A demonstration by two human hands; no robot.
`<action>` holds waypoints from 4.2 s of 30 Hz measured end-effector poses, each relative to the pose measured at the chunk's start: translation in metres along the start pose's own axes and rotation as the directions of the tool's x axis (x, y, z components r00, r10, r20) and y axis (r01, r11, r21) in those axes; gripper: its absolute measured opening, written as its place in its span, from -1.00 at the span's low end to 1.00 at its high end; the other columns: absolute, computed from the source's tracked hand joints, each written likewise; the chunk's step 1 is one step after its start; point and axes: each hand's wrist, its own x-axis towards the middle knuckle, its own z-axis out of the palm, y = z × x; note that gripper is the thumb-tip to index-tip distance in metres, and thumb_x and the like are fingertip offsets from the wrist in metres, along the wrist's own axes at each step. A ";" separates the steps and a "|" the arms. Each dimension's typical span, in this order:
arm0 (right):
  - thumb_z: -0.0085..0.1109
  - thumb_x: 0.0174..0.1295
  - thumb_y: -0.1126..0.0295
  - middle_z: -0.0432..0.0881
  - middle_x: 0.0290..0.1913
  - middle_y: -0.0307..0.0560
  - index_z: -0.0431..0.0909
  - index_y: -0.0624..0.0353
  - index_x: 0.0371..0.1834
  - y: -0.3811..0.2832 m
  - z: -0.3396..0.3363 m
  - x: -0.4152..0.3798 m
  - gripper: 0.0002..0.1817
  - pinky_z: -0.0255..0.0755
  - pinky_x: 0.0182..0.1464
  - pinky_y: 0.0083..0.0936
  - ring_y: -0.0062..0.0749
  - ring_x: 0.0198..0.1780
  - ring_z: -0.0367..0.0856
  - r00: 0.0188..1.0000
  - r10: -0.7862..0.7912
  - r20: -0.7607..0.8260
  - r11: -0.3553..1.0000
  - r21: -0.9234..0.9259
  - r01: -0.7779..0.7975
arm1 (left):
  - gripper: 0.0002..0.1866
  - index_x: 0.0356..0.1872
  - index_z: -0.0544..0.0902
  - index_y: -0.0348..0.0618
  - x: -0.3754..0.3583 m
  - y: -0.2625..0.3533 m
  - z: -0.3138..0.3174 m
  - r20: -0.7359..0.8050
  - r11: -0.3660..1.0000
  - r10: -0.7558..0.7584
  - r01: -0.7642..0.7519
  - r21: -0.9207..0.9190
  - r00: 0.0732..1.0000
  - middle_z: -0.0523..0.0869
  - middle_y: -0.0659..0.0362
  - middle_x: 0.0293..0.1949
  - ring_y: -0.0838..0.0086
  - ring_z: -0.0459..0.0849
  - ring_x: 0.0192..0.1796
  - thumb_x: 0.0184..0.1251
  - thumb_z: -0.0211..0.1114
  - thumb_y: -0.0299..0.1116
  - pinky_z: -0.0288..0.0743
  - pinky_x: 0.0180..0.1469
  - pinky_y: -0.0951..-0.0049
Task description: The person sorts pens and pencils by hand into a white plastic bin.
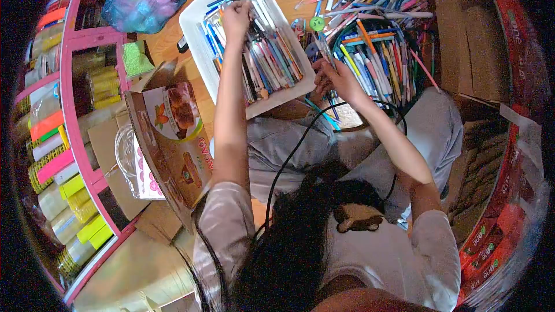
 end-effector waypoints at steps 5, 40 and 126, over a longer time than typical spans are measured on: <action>-0.24 0.37 0.21 0.46 -0.53 -0.11 0.34 0.25 -0.16 0.001 0.002 0.000 -0.70 0.42 -0.56 -0.58 -0.48 -0.56 0.51 1.000 0.003 -0.029 0.999 0.050 -0.002 | -0.66 -0.34 0.62 -0.28 0.027 -0.023 0.022 -0.126 0.956 0.167 -0.129 0.262 0.978 0.66 0.12 -0.58 0.42 0.62 -0.53 -0.07 0.38 -0.21 0.45 -0.39 0.43; -0.30 0.38 0.12 0.32 -0.61 -0.39 0.42 0.15 -0.22 0.002 -0.002 0.002 -0.64 0.15 -0.54 -0.74 -0.72 -0.59 0.25 0.992 -0.115 -0.056 0.975 -0.199 0.102 | -0.70 -0.44 0.59 -0.37 -0.016 0.013 0.027 -0.046 0.970 0.168 -0.157 0.186 0.985 0.60 0.11 -0.69 0.41 0.59 -0.60 0.05 0.32 -0.25 0.43 -0.48 0.45; 0.16 0.04 0.18 0.53 -0.60 -0.30 0.56 0.18 -0.39 -0.044 -0.107 -0.081 -0.73 0.10 -0.67 -0.70 -0.70 -0.68 0.35 0.993 0.118 -0.012 0.867 -0.486 -0.109 | -0.68 -0.25 0.60 -0.42 -0.231 0.107 0.117 0.599 0.804 0.159 0.250 -0.540 0.785 0.66 0.13 -0.42 0.48 0.66 -0.39 0.26 0.14 -0.27 0.54 -0.31 0.58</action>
